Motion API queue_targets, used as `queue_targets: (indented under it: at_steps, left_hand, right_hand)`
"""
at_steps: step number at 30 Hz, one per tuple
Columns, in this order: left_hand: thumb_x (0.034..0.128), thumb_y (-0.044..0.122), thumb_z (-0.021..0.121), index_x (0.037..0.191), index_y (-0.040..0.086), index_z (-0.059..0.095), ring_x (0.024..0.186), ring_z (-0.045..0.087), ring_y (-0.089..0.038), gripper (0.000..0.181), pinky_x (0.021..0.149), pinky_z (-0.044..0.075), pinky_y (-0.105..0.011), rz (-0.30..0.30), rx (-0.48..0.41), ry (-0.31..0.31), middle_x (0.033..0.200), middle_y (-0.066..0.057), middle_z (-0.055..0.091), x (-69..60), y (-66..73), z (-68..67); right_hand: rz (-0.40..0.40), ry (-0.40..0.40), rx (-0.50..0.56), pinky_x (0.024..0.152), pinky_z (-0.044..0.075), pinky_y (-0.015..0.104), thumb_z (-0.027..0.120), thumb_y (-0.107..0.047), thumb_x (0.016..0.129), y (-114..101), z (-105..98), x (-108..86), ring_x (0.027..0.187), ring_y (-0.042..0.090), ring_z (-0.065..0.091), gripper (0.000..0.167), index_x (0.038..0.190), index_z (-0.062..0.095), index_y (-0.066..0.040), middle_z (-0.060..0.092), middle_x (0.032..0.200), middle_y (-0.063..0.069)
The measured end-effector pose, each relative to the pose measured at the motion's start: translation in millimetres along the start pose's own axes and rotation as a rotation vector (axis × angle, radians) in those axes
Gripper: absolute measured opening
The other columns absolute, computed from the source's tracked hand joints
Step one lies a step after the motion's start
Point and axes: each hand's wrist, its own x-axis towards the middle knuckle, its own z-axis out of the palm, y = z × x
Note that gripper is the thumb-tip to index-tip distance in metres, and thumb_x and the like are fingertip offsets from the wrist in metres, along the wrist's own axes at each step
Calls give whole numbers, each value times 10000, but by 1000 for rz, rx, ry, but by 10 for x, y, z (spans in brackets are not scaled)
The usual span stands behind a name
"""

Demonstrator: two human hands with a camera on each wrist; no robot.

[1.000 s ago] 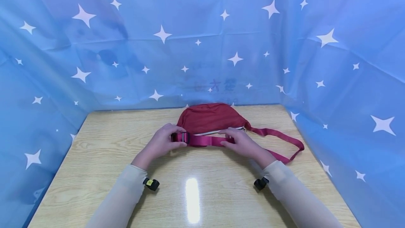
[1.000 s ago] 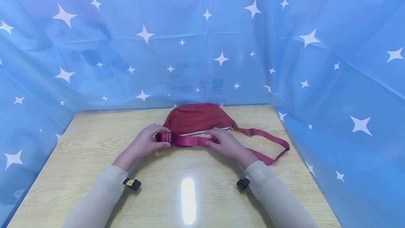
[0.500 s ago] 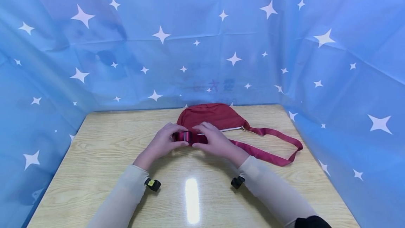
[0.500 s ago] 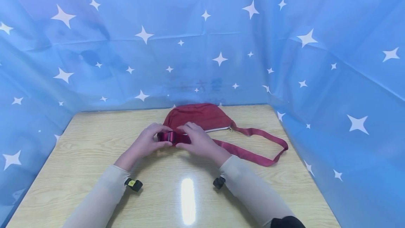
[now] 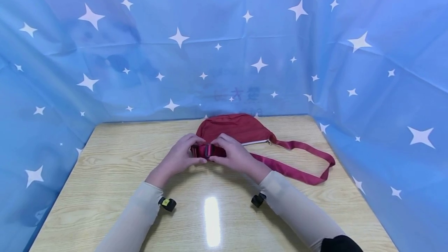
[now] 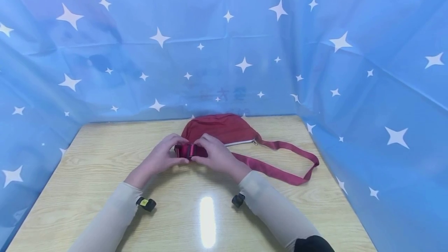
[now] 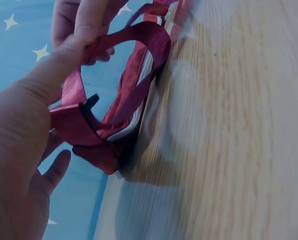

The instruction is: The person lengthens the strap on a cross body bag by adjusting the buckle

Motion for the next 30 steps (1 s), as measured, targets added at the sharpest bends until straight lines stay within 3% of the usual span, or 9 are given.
queue_targets:
  at_steps: [5,10,22,30]
  left_hand:
    - [843,271,1008,1338,144,718,1198,601,-253,587,1068,493,-503,16,145,3,1251,-6,692,-17,-4,-42]
    - [843,256,1003,1280,133,740,1146,626,-265,525,1048,490,-519,37,211,16,1185,-3,714,-31,2,-61]
    - [878,312,976,1282,122,762,1131,654,-254,495,1052,525,-482,29,254,27,1169,-11,727,-29,-32,-46]
    - [867,318,982,1279,127,771,1147,658,-243,501,1065,525,-472,25,264,29,1167,7,726,-41,-68,-82]
  right_hand:
    - [-13,10,-39,886,561,337,860,-313,999,5,-22,-5,1017,128,587,410,1340,694,-158,581,1178,-33]
    - [-20,0,-73,852,542,328,845,-302,1001,12,-12,15,991,128,560,421,1371,698,-164,561,1170,-27]
    - [22,-37,-146,875,523,367,849,-479,988,-38,68,71,994,152,576,500,1367,682,-199,586,1168,-41]
    - [-9,23,-115,884,550,354,853,-364,989,-26,7,48,1023,148,573,432,1341,714,-156,586,1158,-17]
